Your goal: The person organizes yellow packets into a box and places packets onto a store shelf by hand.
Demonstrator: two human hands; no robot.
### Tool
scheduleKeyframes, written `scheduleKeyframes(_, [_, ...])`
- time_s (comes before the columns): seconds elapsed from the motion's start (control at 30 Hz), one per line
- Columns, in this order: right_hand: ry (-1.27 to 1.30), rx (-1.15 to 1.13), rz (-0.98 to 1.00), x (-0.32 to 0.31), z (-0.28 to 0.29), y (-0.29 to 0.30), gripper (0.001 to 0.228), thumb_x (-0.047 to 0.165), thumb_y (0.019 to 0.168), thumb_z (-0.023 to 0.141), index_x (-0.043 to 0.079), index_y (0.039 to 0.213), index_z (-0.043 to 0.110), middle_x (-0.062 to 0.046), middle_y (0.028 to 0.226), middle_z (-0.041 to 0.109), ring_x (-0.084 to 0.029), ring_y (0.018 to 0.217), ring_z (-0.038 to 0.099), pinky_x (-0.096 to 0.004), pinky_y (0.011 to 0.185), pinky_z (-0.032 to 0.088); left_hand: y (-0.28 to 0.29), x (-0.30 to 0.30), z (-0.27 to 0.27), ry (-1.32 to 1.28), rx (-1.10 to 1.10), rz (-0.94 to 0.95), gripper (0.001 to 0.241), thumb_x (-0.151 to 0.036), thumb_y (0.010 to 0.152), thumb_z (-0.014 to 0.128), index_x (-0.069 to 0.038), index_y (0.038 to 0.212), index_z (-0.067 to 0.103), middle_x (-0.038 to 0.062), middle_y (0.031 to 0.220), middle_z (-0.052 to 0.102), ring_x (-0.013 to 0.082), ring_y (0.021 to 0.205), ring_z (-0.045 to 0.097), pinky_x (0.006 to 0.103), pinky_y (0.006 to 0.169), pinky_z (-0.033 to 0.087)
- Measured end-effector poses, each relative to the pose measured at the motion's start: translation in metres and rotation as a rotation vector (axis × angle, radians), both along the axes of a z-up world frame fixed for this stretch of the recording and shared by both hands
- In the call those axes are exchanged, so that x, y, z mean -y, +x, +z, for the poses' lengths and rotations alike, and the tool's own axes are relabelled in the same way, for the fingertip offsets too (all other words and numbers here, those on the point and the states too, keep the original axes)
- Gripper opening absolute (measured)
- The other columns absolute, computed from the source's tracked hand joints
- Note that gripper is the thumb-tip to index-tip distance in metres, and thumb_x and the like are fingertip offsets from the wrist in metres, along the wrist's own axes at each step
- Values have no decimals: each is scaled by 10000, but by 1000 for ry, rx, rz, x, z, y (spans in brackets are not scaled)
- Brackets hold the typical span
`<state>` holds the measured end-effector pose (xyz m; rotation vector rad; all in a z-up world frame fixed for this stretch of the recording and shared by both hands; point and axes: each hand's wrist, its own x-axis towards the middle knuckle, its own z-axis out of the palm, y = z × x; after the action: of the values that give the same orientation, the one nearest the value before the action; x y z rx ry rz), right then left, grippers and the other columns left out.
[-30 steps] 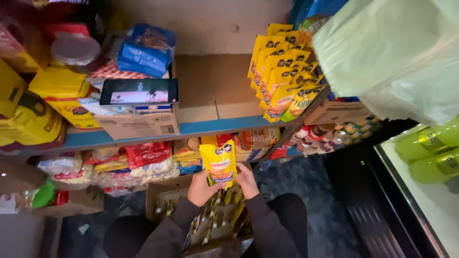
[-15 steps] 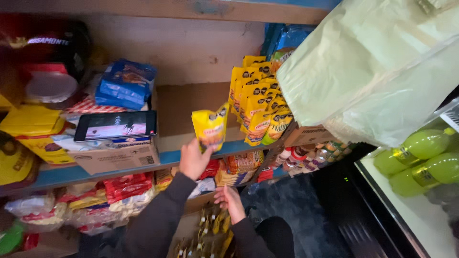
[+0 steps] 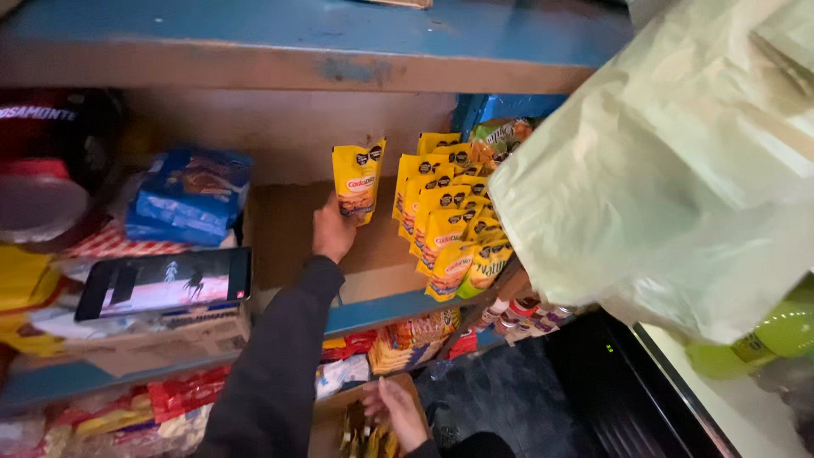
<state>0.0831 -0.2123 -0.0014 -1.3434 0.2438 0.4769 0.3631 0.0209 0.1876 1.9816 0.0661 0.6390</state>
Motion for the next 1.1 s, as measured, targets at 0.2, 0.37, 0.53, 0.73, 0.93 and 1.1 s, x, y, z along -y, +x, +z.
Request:
scheduleKeyframes(0.2, [-5,-174,11,-3,-24,5,511,475,1108,616,46,1227,868,-106,1000,840,-194,794,760,-294,737,540,57,10,-3,-25,36,-56,475,-79,857,882,-48,1312,749,163,1321,831,353,1217,797,474,976,616])
scheduleKeyframes(0.37, [46,-77,14,-7,-49,8,524,485,1066,640,26,1194,859,-105,938,842,-192,703,771,-253,622,452,93,30,0,-69,156,-230,375,-52,910,858,-39,1263,732,120,1260,860,176,1023,780,403,856,623])
scheduleKeyframes(0.53, [89,-275,-25,-18,-60,14,501,459,1103,664,18,1236,863,-103,948,842,-191,713,772,-245,576,468,108,53,4,-11,226,-283,360,24,907,750,-55,1258,768,125,1271,851,217,1072,802,426,879,621])
scheduleKeyframes(0.73, [152,-324,-4,-16,-65,17,511,450,1120,649,9,1292,843,-115,1015,839,-196,767,792,-240,569,509,109,66,-9,-7,208,-334,312,-82,1011,778,-57,1322,772,134,1348,825,302,1158,827,435,898,643])
scheduleKeyframes(0.93, [148,-289,-2,-15,-68,14,510,462,1107,655,18,1282,835,-106,1007,851,-169,751,786,-230,581,493,121,64,-34,-21,56,-454,284,-80,1069,694,-61,1349,731,123,1370,818,276,1219,811,433,994,659])
scheduleKeyframes(1.1, [24,-209,56,-16,-50,13,548,518,1097,616,57,1266,859,-76,1005,858,-165,776,791,-248,661,478,123,60,-48,-54,131,-553,385,-74,1081,687,-103,1465,674,131,1456,772,288,1280,776,440,1086,625])
